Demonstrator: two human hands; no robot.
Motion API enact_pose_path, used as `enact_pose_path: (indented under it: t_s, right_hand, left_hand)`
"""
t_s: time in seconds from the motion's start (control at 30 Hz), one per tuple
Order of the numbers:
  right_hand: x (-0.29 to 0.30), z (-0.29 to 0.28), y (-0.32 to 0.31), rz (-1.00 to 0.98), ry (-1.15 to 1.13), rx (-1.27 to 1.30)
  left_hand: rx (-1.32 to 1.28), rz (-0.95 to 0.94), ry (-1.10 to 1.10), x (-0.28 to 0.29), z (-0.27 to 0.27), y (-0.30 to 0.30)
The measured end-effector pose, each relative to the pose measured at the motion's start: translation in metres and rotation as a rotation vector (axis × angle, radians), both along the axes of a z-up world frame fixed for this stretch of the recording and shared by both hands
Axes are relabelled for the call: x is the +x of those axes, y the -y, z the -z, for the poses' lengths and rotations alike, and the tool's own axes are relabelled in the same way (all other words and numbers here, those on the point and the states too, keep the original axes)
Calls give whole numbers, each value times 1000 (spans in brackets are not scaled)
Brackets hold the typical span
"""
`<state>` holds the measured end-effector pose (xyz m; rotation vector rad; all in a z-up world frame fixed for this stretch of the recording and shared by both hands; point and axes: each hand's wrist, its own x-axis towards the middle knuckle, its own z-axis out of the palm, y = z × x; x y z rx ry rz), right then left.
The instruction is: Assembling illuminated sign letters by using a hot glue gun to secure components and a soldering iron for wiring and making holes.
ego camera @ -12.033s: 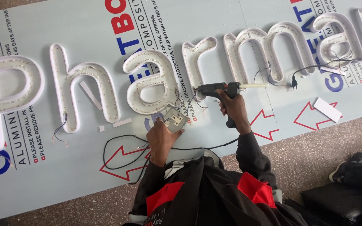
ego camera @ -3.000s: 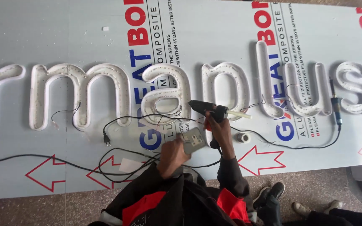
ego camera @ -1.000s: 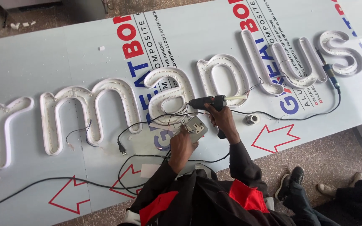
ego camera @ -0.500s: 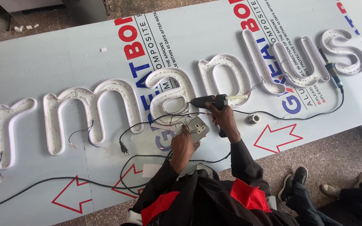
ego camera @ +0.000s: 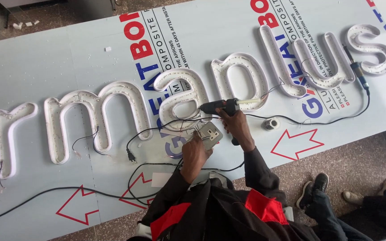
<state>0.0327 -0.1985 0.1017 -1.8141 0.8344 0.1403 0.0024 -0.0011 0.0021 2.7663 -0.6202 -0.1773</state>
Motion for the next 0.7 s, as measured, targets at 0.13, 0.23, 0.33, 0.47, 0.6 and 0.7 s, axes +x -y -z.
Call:
enact_pose_path:
  t_s: [0.13,0.23,0.33,0.47,0.6,0.7]
  right_hand:
    - [-22,-11,-2,46,24,3]
    - [-52,-2,10,55,42,-41]
    - [-81,-44,-1,161,46,39]
    - [-101,-100,-1,437,161,322]
    - [-140,-36,55,608,521,622]
    - [-171,13,103,676,746,759]
  left_hand:
    - [-23,27,-37,0,-6,-8]
    - [-2,62,-55,0,-18,-11]
    - [-68,64,-130,0,-19,-16]
    - [-89,153,-221,-10,-48,-2]
    - [-164,329,-335,-32,-85,39]
    - [-52,431,-389,-36,-88,67]
